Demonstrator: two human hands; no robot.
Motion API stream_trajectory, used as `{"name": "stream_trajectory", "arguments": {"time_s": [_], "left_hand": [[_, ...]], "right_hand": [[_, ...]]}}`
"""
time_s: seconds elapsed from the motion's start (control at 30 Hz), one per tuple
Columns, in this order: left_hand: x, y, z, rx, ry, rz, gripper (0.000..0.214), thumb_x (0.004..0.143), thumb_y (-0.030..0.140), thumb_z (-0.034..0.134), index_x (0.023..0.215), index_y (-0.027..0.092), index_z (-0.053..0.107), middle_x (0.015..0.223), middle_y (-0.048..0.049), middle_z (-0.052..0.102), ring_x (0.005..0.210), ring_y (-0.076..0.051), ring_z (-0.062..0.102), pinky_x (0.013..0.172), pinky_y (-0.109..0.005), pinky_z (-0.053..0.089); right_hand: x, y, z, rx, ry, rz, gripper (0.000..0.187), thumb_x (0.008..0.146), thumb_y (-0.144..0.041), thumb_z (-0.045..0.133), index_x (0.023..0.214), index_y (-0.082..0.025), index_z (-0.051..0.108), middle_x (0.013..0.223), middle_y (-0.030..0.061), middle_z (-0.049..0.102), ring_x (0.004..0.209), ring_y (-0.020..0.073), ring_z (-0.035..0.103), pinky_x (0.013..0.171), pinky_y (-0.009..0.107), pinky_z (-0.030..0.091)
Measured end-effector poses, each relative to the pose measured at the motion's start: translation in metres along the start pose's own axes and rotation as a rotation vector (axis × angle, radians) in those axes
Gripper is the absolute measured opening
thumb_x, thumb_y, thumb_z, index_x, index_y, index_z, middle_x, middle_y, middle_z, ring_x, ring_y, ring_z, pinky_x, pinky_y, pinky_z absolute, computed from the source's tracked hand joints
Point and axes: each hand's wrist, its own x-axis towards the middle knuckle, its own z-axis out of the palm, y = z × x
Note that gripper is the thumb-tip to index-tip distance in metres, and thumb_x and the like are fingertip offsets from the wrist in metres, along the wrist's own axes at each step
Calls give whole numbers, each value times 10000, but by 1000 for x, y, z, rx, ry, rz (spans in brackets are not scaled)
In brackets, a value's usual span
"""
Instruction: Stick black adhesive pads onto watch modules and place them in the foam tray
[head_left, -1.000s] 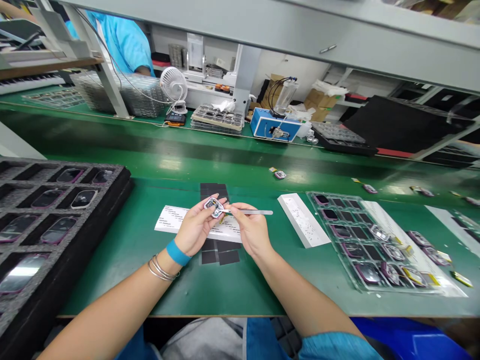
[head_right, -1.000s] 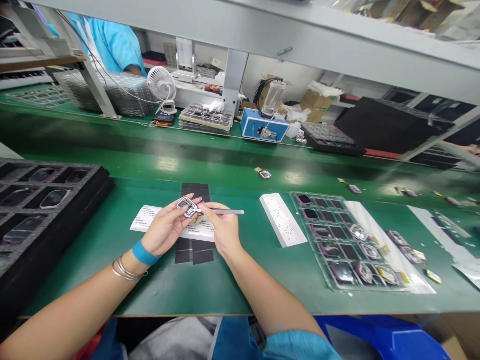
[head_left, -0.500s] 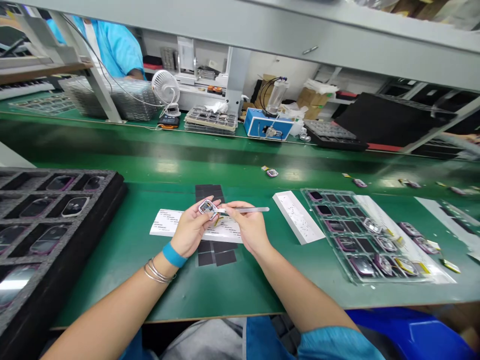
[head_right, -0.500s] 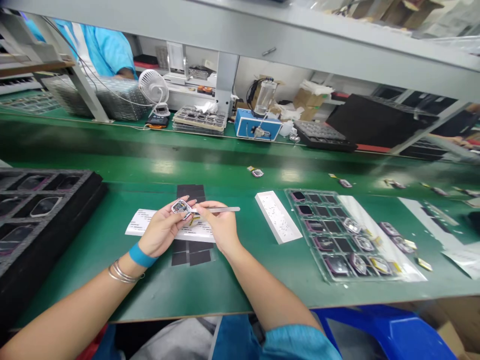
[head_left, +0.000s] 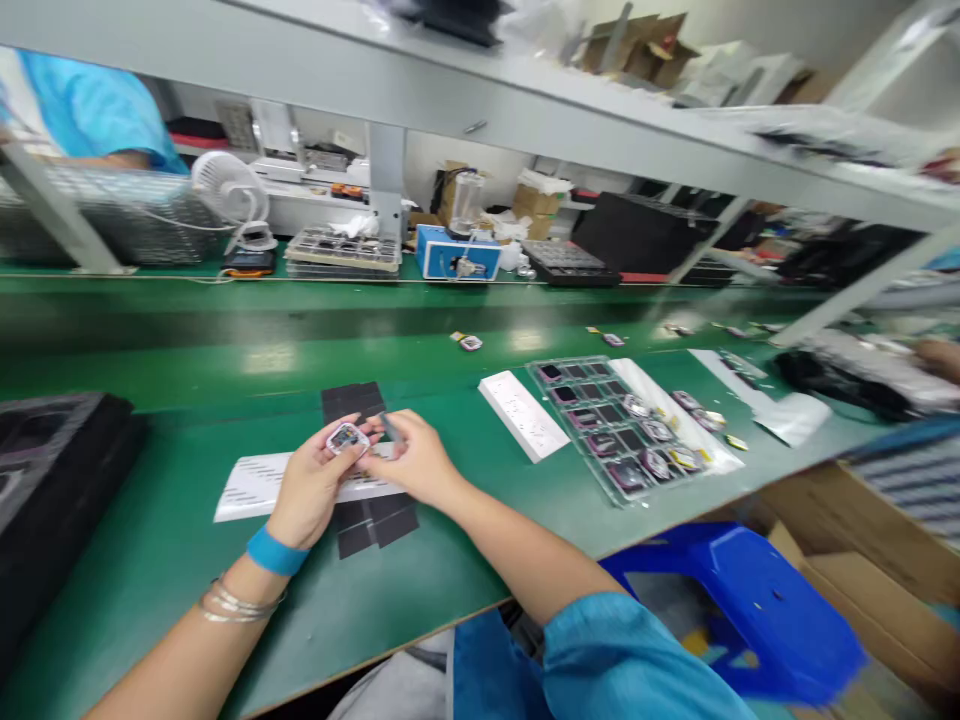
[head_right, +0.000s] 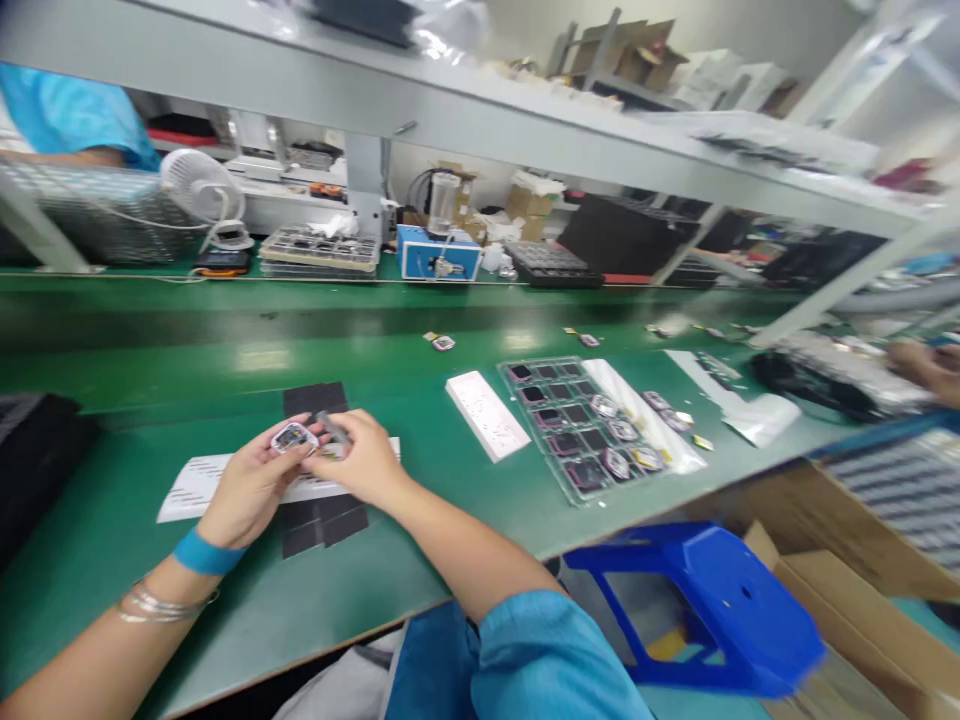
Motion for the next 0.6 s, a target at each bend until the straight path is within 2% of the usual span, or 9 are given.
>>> {"name": "stream_trajectory", "arguments": {"time_s": [0.07,0.17,0.27,0.33,0.4,0.47,0.53,0.6], "left_hand": [[-1,-2,2,64,3,11,651,595,296,771,1200,171,567,1053,-85,677,926,-215,646,830,-315,520],[-4,-4,6,121,-36,-1,692,630,360,737,1273,217,525,1170,-81,632,1051,-259,595,889,-354,500],[-6,-6,7,146,-96,17,716,675,386,707,1335,270,454,1306,-62,547,1177,-280,514,957,-373,458],[-6,-8,5,180,-115,99,688,714,383,682,1349,322,425,1408,-26,446,1276,-270,414,1019,-371,401],[-3,-11,1,260,-100,213,640,745,369,660,1341,358,426,1463,9,363,1339,-257,318,1072,-379,332],[1,-13,-4,359,-53,291,616,758,360,651,1335,362,434,1463,9,361,1350,-256,297,1100,-411,278],[4,-14,-7,428,7,317,596,764,361,646,1327,336,451,1439,-13,401,1337,-258,321,1110,-436,246],[6,-14,-9,454,57,325,560,765,368,644,1298,301,487,1411,-39,438,1320,-256,349,1107,-443,247]], "right_hand": [[-5,-1,6,-100,-33,-67,534,564,-291,776,1074,-241,623,1022,27,591,893,175,574,788,277,466],[-9,-3,10,-183,-34,-73,472,623,-236,724,1079,-269,607,1025,9,605,975,178,570,860,283,450],[-5,-4,6,-166,6,-49,403,616,-203,713,1008,-263,638,994,0,624,923,170,583,816,269,458],[4,-3,-5,-65,54,23,405,591,-242,745,986,-234,655,921,4,640,814,160,594,721,257,468],[15,-2,-25,89,122,129,463,579,-304,766,1017,-207,650,814,1,646,693,140,584,632,248,462],[25,0,-57,233,209,190,523,569,-339,775,1051,-193,633,777,-4,650,644,128,579,606,248,457],[29,2,-101,304,306,185,511,547,-329,782,1015,-183,637,868,11,664,685,129,595,622,249,461],[23,6,-154,259,433,229,523,529,-313,784,1009,-172,632,910,27,667,706,135,603,610,246,455]]}}
